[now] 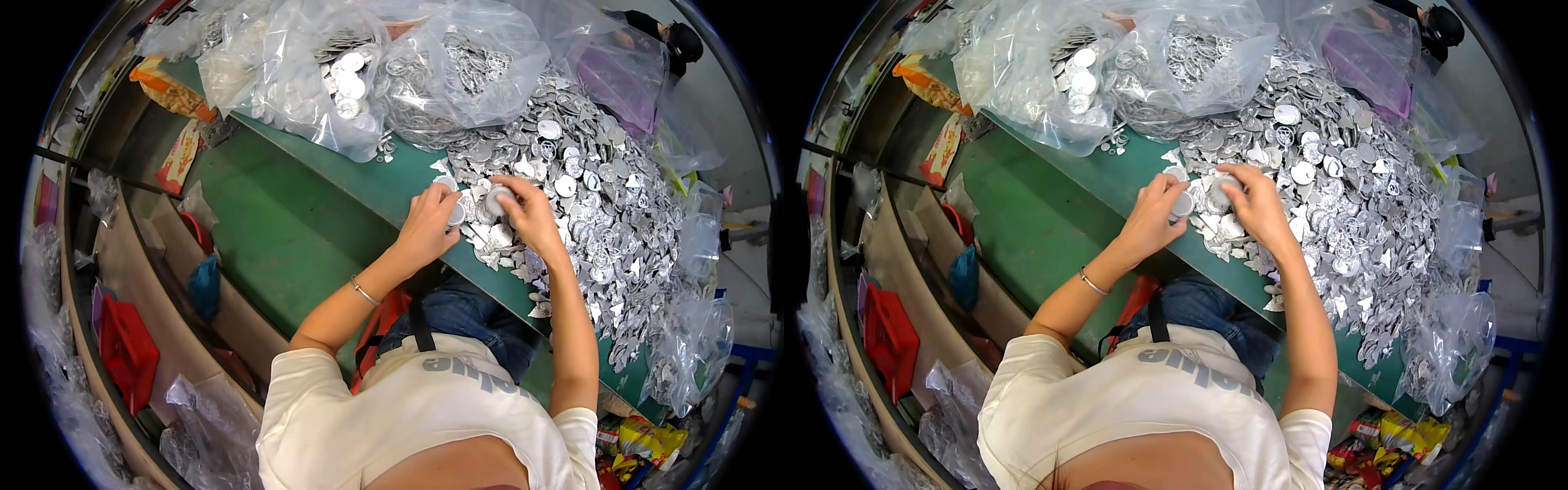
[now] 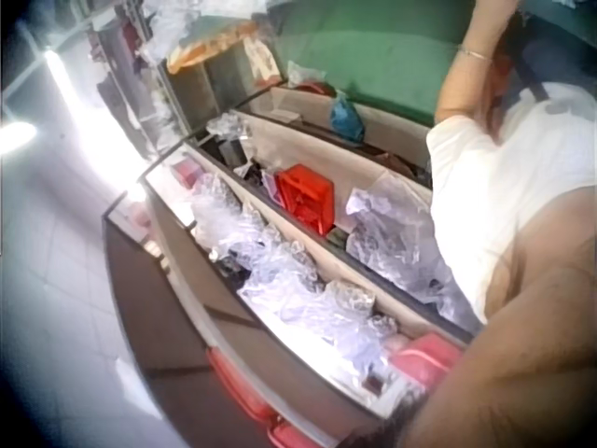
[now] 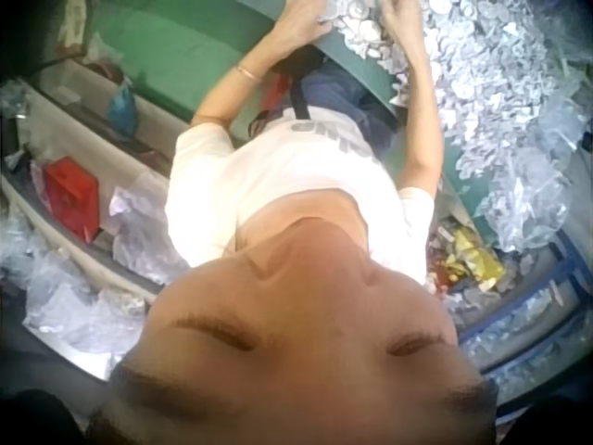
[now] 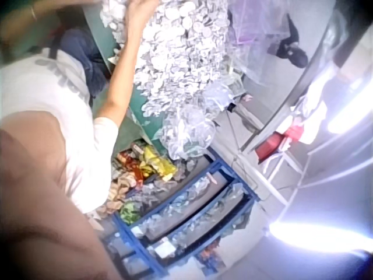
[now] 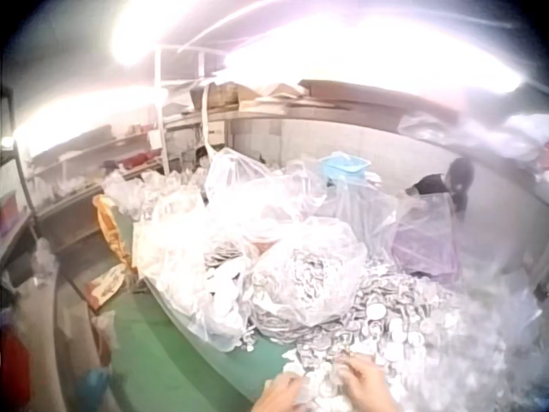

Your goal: The person sorts small circular metal pieces from a large pile, picking them up individually or in small groups and placing them into clear plastic bags or containers on a table.

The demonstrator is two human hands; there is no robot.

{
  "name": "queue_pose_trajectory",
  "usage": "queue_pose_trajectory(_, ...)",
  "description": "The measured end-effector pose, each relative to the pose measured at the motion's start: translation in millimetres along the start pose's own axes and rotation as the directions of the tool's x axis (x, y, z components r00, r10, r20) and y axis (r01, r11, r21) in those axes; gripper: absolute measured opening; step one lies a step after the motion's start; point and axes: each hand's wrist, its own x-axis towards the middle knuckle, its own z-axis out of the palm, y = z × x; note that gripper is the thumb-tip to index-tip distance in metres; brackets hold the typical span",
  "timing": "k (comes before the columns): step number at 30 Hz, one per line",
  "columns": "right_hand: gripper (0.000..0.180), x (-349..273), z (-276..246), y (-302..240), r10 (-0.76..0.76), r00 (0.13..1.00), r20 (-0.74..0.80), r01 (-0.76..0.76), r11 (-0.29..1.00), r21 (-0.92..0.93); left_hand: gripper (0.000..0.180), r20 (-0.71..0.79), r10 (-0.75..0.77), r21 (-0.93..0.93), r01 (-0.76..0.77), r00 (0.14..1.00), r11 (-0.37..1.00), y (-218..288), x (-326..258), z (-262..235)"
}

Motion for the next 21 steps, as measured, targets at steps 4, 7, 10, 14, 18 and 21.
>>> queue_pose_trajectory(4, 0.016, 2.1, -0.4, 1.6, 0.061, 0.996, 0.061, -0.056, 0.996, -0.071, 0.047, -0.137, -0.140, -0.204, 0.110, 0.981, 0.973, -0.6, 4.6, -7.1)
queue_pose_trajectory(7, 0.014, -0.4, -15.1, 8.5, 0.331, 0.933, 0.137, -0.355, 0.909, 0.218, 0.047, -0.147, -0.060, -0.089, 0.047, 0.987, 0.995, -21.4, 14.4, -9.3)
queue_pose_trajectory(10, 0.019, -15.7, -30.1, -2.2, 0.394, 0.873, 0.288, -0.460, 0.470, 0.753, 0.047, -0.027, -0.020, -0.014, 0.020, 0.999, 1.000, -31.4, 15.5, -6.5)
queue_pose_trajectory(14, 0.017, -37.0, -26.2, -3.3, 0.250, 0.965, 0.079, -0.261, 0.946, 0.191, 0.045, 0.070, -0.042, 0.015, 0.041, 0.997, 0.999, -25.0, 22.3, -8.7)
queue_pose_trajectory(18, 0.019, -46.3, -0.1, -19.4, 0.190, 0.977, 0.101, -0.086, 0.773, -0.629, 0.038, 0.043, -0.031, -0.037, 0.032, 0.999, 0.999, -35.3, 28.7, -5.7)
queue_pose_trajectory(21, 0.018, -48.6, -1.9, -15.6, 0.099, 0.995, 0.034, -0.063, 0.826, -0.561, 0.029, -0.020, -0.107, -0.136, 0.103, 0.994, 0.985, -35.2, 28.3, -6.0)
